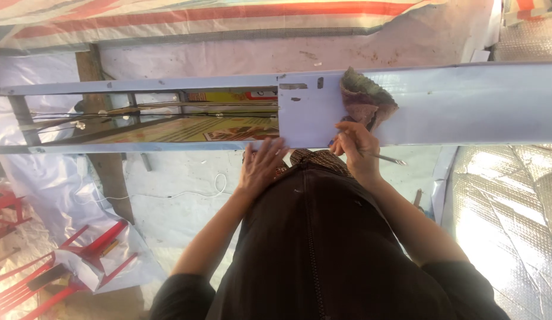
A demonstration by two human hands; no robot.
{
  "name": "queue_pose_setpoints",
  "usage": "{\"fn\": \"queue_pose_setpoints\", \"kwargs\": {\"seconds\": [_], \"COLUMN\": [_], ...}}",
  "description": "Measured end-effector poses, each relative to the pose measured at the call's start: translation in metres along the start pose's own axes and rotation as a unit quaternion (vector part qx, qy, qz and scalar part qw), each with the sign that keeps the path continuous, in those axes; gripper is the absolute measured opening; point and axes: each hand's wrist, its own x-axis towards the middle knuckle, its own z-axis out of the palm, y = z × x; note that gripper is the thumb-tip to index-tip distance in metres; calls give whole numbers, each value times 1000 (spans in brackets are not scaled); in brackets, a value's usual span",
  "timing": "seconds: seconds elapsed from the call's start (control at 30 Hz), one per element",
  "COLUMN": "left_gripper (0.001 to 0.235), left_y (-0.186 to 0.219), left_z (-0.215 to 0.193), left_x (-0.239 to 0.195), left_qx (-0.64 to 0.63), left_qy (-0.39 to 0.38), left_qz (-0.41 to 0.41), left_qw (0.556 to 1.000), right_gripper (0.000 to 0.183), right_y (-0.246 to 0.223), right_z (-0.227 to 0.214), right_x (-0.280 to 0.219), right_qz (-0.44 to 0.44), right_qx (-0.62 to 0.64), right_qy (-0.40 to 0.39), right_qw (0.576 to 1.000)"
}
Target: Assembling a display sign by inserting a poster into a metal frame and adjusting it with a screwdriver
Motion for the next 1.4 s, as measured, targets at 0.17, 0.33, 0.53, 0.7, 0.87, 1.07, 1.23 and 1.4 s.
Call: {"fn": "queue_pose_setpoints", "kwargs": {"seconds": [0.17,0.33,0.53,0.7,0.87,1.07,1.23,1.4], "left_gripper": [105,92,69,61,65,73,75,97], "left_y": [7,11,11,11,11,13,16,17], "left_z": [6,4,-2,5,6,0,-4,-8], "left_x": [-12,-14,-15,-11,-10,-11,-2,52], "left_qx": [47,-5,-17,-42,3,3,11,12], "left_qy": [37,38,31,39,94,58,77,126], "left_qz": [-56,-82,-91,-97,-98,-93,-80,1], "left_qw": [997,996,995,994,991,994,994,992], "right_gripper": [20,20,20,22,20,22,21,17], "right_y": [-21,2,-18,10,-22,4,-23,-32], "right_z": [35,78,85,83,76,58,0,-50], "right_x": [19,23,25,20,20,23,26,13], "right_qz": [-9,-21,-48,-31,-12,20,16,20], "right_qx": [129,117,138,140,170,119,63,92], "right_qy": [-51,-103,-143,-147,-145,-136,-59,45], "right_qw": [990,987,979,979,975,983,996,995]}}
